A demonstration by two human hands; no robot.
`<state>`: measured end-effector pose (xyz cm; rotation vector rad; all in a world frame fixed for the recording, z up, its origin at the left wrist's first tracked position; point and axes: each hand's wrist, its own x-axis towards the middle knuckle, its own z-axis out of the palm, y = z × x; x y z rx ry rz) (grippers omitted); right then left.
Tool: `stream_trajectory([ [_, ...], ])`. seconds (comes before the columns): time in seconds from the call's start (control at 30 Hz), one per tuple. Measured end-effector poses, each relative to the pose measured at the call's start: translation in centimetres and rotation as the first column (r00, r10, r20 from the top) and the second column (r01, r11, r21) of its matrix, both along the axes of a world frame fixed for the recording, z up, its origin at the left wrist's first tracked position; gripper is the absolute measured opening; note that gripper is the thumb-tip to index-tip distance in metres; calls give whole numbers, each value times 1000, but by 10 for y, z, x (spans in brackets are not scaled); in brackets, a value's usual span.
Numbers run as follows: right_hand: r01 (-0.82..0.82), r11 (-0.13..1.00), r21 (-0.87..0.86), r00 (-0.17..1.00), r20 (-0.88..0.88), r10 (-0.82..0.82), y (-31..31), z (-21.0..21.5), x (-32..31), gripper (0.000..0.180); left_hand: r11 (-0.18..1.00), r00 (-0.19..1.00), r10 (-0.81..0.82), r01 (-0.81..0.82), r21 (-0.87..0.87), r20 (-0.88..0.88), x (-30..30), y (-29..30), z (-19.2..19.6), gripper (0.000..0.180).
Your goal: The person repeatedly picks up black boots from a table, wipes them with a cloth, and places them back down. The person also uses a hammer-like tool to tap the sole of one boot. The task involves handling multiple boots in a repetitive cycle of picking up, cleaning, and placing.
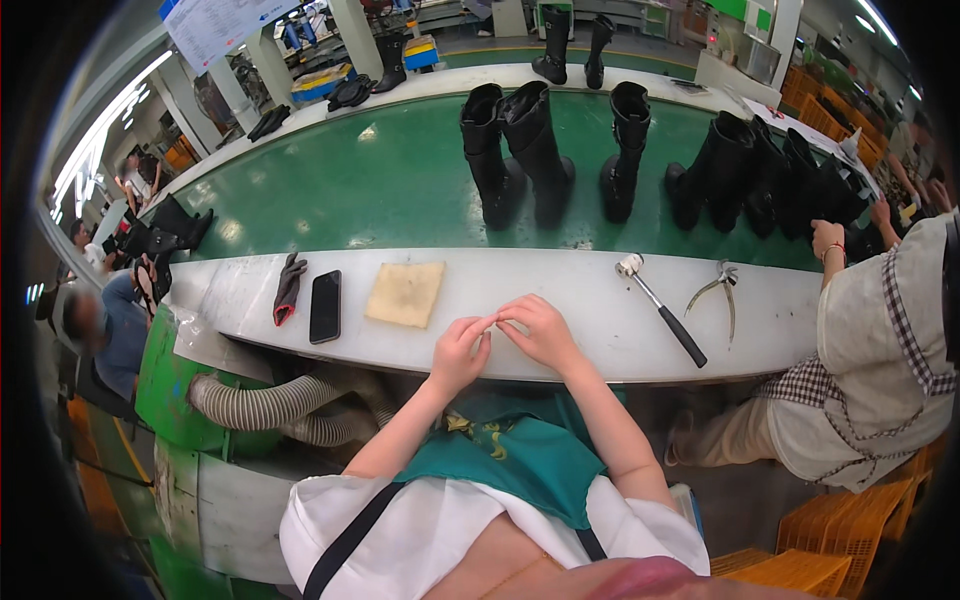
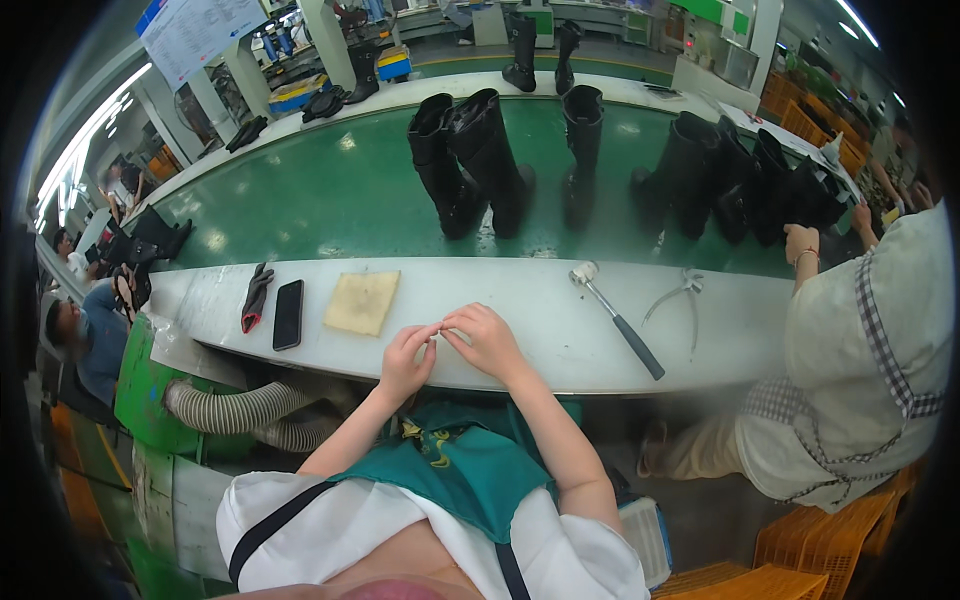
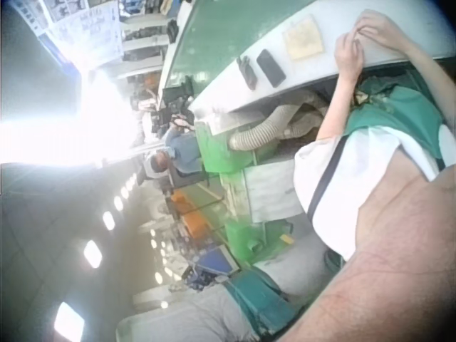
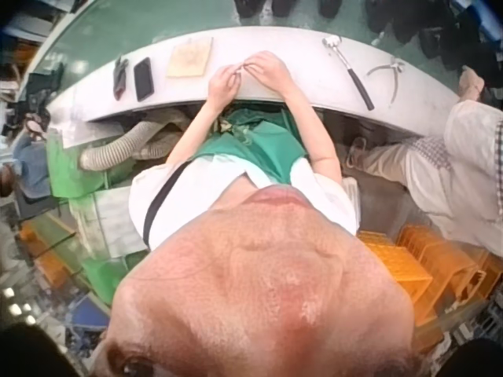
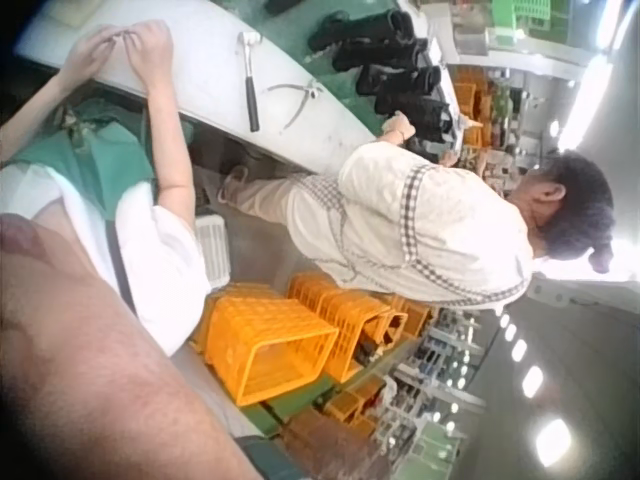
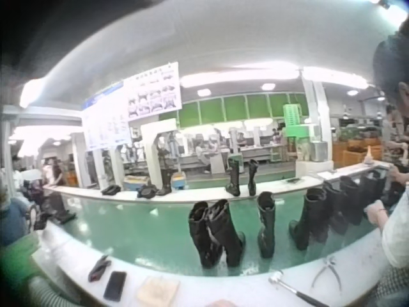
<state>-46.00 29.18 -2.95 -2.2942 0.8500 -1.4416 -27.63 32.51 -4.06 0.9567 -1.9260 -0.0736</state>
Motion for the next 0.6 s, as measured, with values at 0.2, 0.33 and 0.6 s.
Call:
stream_trajectory([
  [0.2,8,1000,0,1000,17,-8,1,-2,7,13,1000,1000,10,-10,26,2,7,4,-1,39],
  [0.33,16,1000,-1,1000,-3,-16,1,0,1,13,1000,1000,11,-11,12,15,2,1,-5,37],
  [0.6,6,1000,8,1000,-3,-6,5,3,7,12,1000,999,30,-30,2,10,4,10,3,37],
])
